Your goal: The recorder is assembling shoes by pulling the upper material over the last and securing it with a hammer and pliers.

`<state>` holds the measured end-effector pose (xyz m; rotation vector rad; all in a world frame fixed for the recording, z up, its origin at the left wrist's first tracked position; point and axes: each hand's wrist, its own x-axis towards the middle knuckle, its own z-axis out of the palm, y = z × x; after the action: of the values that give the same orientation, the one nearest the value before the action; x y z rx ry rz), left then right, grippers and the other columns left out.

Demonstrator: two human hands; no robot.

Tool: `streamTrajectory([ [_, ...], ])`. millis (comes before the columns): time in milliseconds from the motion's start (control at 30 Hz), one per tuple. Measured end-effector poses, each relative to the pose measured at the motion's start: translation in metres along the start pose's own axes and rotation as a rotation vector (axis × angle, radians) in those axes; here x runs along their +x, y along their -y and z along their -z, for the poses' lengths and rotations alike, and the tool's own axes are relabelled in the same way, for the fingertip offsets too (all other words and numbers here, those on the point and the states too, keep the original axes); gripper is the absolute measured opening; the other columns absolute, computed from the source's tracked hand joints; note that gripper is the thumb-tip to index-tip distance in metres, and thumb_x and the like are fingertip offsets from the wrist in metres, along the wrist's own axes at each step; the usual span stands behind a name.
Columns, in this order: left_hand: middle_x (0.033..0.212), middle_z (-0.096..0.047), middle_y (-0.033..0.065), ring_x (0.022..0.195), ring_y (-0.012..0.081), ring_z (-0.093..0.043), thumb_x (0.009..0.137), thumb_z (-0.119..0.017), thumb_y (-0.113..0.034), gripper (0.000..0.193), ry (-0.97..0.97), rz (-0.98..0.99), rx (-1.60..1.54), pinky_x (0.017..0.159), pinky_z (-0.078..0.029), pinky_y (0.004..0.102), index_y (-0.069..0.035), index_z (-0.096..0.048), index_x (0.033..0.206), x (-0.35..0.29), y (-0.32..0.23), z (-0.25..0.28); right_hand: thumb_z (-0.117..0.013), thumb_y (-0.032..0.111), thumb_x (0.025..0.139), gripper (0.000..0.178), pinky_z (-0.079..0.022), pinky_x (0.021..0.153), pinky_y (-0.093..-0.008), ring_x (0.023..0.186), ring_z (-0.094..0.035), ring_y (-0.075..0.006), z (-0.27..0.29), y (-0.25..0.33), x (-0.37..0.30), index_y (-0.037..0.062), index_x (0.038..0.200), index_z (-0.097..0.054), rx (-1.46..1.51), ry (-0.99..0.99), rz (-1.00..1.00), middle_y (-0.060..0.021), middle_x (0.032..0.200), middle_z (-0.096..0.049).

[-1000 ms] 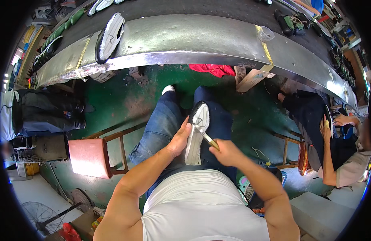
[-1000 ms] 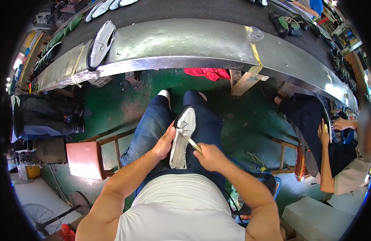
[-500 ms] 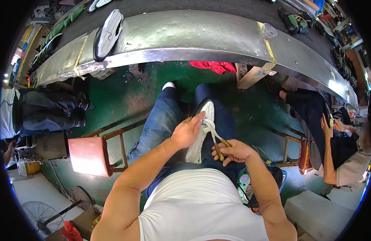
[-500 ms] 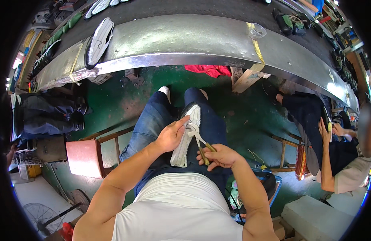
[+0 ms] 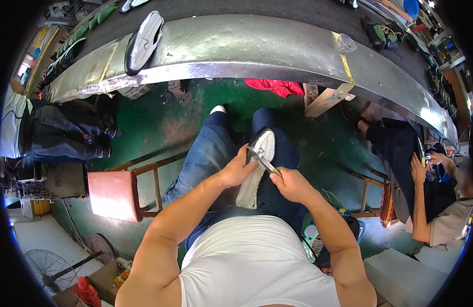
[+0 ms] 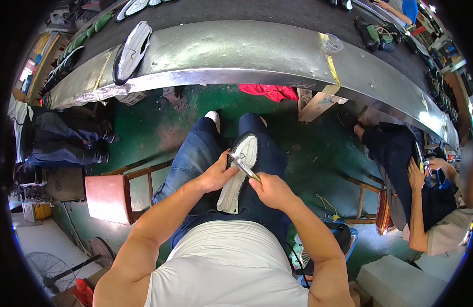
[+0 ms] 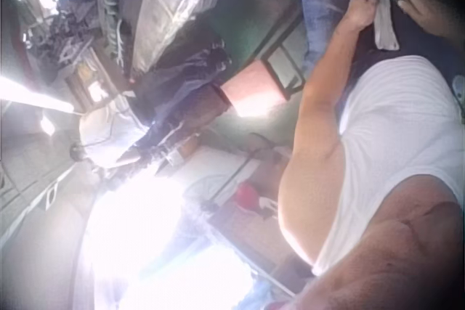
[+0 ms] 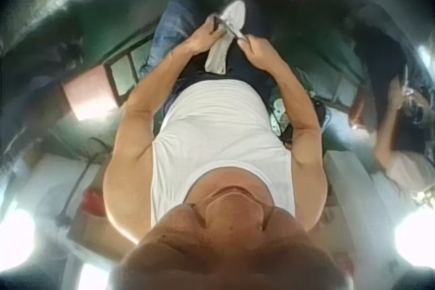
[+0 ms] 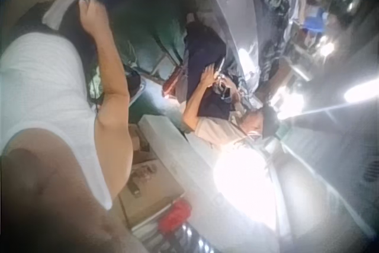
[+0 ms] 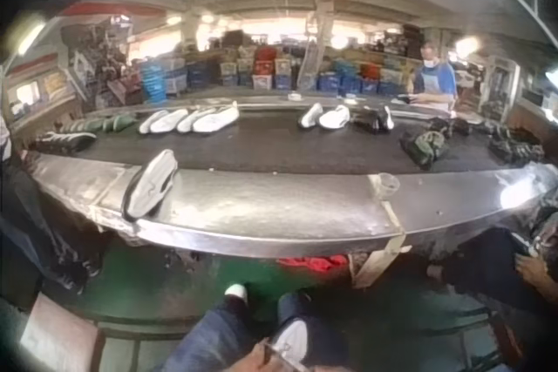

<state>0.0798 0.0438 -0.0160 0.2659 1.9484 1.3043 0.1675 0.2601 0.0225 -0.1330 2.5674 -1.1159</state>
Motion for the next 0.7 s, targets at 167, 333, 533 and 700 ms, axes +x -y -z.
streamTrajectory([
  [167,0.136,-0.052,0.012,0.127,0.0197,-0.049,0.098,-0.061,-0.018,0.073,0.149,0.079,-0.385,0.111,-0.037,0.0346,-0.001,-0.019,0.155,0.003,0.008,0.015,-0.059,0.025,0.097,0.027,-0.052,0.075,-0.0412,0.079,-0.068,-0.0336,0.028,0.006,-0.034,-0.002,0.102,-0.062,0.265,0.235,-0.223,-0.0168,0.084,-0.069],
  [333,0.131,-0.057,0.0051,0.109,0.0139,-0.054,0.094,-0.068,-0.031,0.079,0.21,0.257,-0.28,0.07,-0.042,0.0295,-0.011,-0.023,0.156,0.003,-0.016,0.025,-0.063,0.018,0.091,0.05,-0.049,0.096,-0.0417,0.108,-0.063,-0.0387,0.02,0.015,-0.052,-0.0083,0.132,-0.053,-0.105,0.269,0.071,-0.0274,0.116,-0.063],
  [533,0.135,-0.055,0.0109,0.12,0.0184,-0.054,0.097,-0.065,-0.023,0.074,0.176,0.159,-0.444,0.095,-0.049,0.0352,-0.004,-0.023,0.153,0.006,0.003,0.016,-0.068,0.017,0.087,0.047,-0.052,0.085,-0.0455,0.098,-0.065,-0.0387,0.012,0.058,-0.035,-0.0039,0.128,-0.056,-0.465,0.225,0.07,-0.02,0.103,-0.066],
  [700,0.138,-0.053,0.0162,0.126,0.0233,-0.053,0.099,-0.061,-0.022,0.072,0.125,0.081,-0.375,0.108,-0.042,0.0363,-0.002,-0.02,0.154,0.003,0.022,0.012,-0.064,0.018,0.09,0.034,-0.054,0.077,-0.046,0.094,-0.067,-0.036,-0.01,0.03,-0.056,0.0004,0.119,-0.06,-0.259,0.084,0.124,-0.0175,0.101,-0.067],
])
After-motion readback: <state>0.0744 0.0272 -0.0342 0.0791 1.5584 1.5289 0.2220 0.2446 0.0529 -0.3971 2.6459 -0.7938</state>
